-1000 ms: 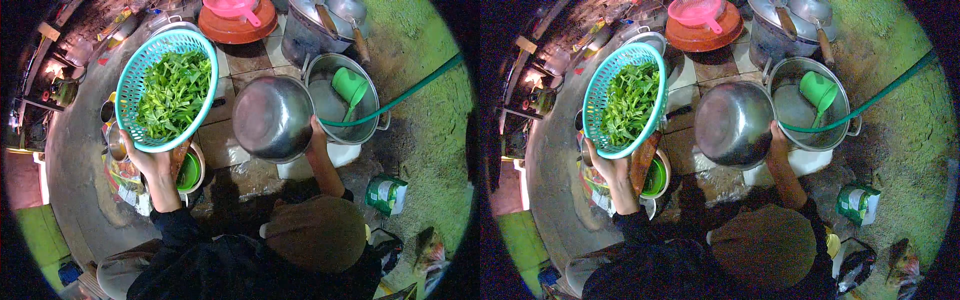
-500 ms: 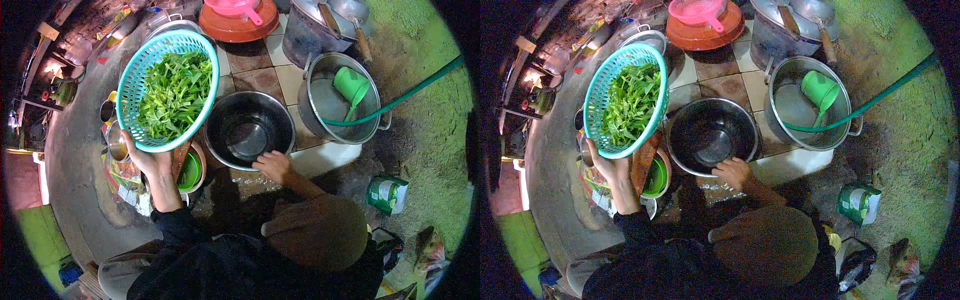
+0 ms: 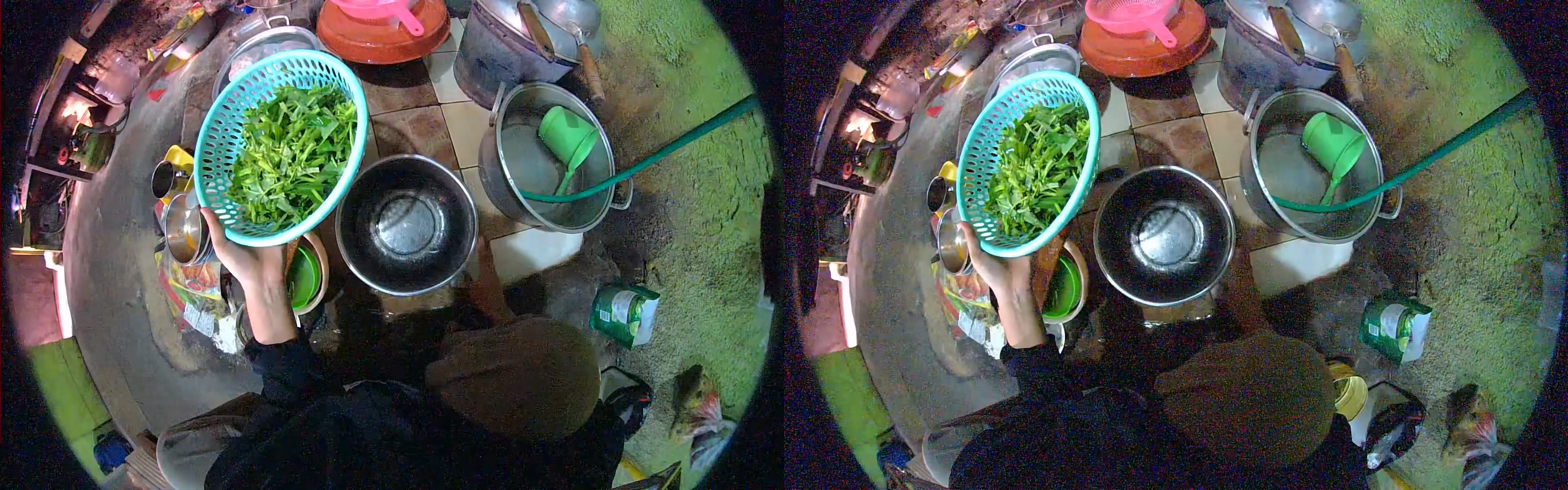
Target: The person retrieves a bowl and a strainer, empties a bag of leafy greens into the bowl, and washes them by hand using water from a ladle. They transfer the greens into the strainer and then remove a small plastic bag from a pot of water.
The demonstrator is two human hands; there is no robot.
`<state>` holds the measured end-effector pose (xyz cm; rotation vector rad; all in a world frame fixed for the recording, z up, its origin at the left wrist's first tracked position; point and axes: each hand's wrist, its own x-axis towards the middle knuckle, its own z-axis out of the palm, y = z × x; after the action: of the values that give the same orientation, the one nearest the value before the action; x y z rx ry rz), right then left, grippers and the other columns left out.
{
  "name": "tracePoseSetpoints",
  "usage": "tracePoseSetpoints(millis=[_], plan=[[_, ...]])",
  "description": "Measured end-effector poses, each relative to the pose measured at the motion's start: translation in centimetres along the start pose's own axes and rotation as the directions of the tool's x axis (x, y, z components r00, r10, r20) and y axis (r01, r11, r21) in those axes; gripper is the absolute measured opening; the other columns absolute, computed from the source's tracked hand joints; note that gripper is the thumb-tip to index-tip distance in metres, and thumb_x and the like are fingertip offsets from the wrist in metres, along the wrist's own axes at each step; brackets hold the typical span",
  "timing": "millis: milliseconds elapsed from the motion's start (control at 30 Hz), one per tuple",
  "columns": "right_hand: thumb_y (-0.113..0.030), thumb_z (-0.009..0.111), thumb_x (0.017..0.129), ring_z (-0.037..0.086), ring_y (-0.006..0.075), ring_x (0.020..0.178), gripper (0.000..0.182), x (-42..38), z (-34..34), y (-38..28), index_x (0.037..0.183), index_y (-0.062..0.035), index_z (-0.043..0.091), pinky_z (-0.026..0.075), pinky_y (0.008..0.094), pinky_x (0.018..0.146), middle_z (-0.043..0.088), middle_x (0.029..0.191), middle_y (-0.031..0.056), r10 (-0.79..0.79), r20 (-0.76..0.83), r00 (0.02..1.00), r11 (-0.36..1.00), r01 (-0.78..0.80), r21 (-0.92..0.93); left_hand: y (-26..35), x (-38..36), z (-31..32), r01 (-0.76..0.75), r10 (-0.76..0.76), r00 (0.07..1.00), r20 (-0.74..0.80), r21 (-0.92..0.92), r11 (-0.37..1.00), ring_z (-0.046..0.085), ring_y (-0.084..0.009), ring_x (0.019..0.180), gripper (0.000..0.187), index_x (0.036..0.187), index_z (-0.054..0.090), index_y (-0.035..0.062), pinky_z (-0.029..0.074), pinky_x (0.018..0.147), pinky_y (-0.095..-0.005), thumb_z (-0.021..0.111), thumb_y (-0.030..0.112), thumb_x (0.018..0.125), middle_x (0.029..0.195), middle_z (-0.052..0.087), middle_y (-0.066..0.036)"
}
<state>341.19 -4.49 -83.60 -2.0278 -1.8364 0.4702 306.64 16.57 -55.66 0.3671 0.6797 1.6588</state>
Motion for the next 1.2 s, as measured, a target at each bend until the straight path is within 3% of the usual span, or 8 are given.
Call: tracePoseSetpoints(millis=[133,200,300,567,767,867,1067,1200], plan=[[-0.016,0.067,0.078,0.040,0.0333,0.124,0.053,-1.7,2.2,5.2,0.127,-0.0062,0.048,0.029,0.0457,0.106,0.045,0.131,0.0173,0.206,0.335,0.919,0.939,-0.282,0.195,-0.2,0.1,-0.3,0.007,-0.007,1.000,-0.019,-0.007,1.000,0.043,-0.0295,0.122,0.058,0.133,0.042,0.0080,0.031,0.105,-0.0473,0.049,0.046,0.090,0.135,0.045,-0.010],[-0.018,0.066,0.083,0.049,0.0283,0.114,0.041,1.2,-4.6,0.9,0.120,-0.0069,0.053,0.037,0.0414,0.099,0.055,0.120,0.0132,0.213,0.432,0.876,0.361,-0.481,0.799,-0.1,0.1,-0.2,-0.004,0.004,1.000,-0.030,0.012,1.000,0.043,-0.0297,0.122,0.058,0.133,0.042,0.0079,0.031,0.105,-0.0476,0.048,0.046,0.090,0.135,0.045,-0.011],[-0.017,0.059,0.089,0.056,0.0223,0.098,0.025,3.2,-12.5,-4.1,0.112,-0.0055,0.057,0.044,0.0347,0.087,0.061,0.105,0.0099,-0.068,0.111,0.992,0.962,0.095,-0.257,-0.1,0.2,-0.3,0.037,-0.036,0.999,0.009,-0.027,0.999,0.043,-0.0301,0.122,0.058,0.133,0.042,0.0077,0.031,0.105,-0.0477,0.048,0.046,0.090,0.135,0.045,-0.011],[-0.036,0.045,0.094,0.061,0.0294,0.081,0.038,14.8,-19.4,3.2,0.100,0.0001,0.057,0.047,0.0377,0.072,0.063,0.086,0.0158,0.132,-0.325,0.936,0.985,-0.087,0.151,0.0,0.3,-0.5,0.016,-0.015,1.000,-0.008,0.002,1.000,0.043,-0.0297,0.122,0.058,0.133,0.042,0.0073,0.031,0.105,-0.0468,0.047,0.047,0.091,0.134,0.045,-0.011],[-0.038,0.037,0.098,0.066,0.0235,0.062,0.047,19.8,-16.5,10.6,0.096,0.0017,0.060,0.056,0.0352,0.057,0.067,0.076,0.0140,0.191,0.682,0.706,0.141,-0.707,0.693,-1.1,0.3,-2.4,0.095,-0.094,0.995,-0.012,0.044,0.995,0.045,-0.0300,0.119,0.061,0.133,0.042,0.0066,0.034,0.102,-0.0455,0.044,0.051,0.090,0.132,0.047,-0.012],[-0.039,0.038,0.097,0.067,0.0231,0.076,0.049,20.2,-20.1,2.0,0.104,0.0047,0.058,0.057,0.0335,0.070,0.067,0.087,0.0166,-0.060,0.493,0.868,-0.256,-0.491,0.833,-3.2,-0.6,-3.3,0.166,-0.166,0.986,-0.013,0.026,0.986,0.046,-0.0296,0.119,0.059,0.135,0.038,0.0068,0.035,0.102,-0.0461,0.040,0.049,0.093,0.132,0.046,-0.012],[-0.035,0.042,0.097,0.058,0.0219,0.107,0.047,19.4,-23.8,-12.9,0.121,0.0048,0.050,0.047,0.0344,0.093,0.059,0.114,0.0175,-0.233,0.414,0.880,0.221,-0.367,0.904,-8.8,-3.7,-4.7,0.410,-0.410,0.912,-0.024,0.013,0.912,0.043,-0.0312,0.123,0.061,0.136,0.036,0.0057,0.032,0.105,-0.0459,0.040,0.049,0.093,0.136,0.043,-0.014],[-0.028,0.045,0.095,0.060,0.0184,0.094,0.037,19.2,-22.2,-3.2,0.116,0.0015,0.053,0.048,0.0320,0.079,0.061,0.104,0.0110,0.461,-0.246,0.852,0.371,0.067,0.926,-11.7,-4.2,-8.9,0.470,-0.472,0.882,0.000,-0.091,0.878,0.035,-0.0315,0.129,0.069,0.145,0.008,0.0195,0.029,0.105,-0.0525,0.046,0.043,0.093,0.145,0.029,-0.011]])
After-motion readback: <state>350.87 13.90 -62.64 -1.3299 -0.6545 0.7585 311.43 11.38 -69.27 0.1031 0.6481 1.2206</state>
